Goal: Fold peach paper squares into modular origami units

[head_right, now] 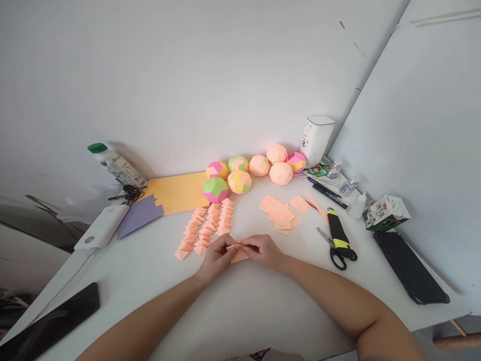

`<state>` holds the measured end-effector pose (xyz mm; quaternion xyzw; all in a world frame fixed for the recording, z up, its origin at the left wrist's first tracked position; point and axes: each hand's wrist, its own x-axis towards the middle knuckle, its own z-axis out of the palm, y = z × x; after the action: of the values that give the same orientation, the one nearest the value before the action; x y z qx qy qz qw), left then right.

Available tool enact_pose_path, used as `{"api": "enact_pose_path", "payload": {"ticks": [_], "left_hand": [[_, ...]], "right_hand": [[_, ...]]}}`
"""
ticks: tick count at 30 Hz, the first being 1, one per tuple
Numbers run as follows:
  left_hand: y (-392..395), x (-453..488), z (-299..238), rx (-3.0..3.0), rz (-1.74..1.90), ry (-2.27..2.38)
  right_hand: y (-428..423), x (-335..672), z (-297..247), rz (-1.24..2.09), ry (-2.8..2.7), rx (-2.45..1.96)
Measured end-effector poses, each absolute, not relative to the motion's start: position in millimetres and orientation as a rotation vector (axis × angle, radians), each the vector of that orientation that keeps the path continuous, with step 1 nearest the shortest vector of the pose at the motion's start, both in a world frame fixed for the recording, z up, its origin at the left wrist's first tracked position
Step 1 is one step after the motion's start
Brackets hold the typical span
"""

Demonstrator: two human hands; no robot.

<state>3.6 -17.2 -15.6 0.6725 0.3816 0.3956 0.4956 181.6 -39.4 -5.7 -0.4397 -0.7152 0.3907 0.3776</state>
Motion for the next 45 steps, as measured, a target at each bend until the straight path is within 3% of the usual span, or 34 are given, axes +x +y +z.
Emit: {"api": "enact_pose_path", "payload": {"ticks": [45], "left_hand": [[-20.4, 4.2, -15.8, 1.505, 0.786, 0.941]], "right_hand": [[-40.3, 183.8, -9.4, 1.064, -1.799, -1.123]]}}
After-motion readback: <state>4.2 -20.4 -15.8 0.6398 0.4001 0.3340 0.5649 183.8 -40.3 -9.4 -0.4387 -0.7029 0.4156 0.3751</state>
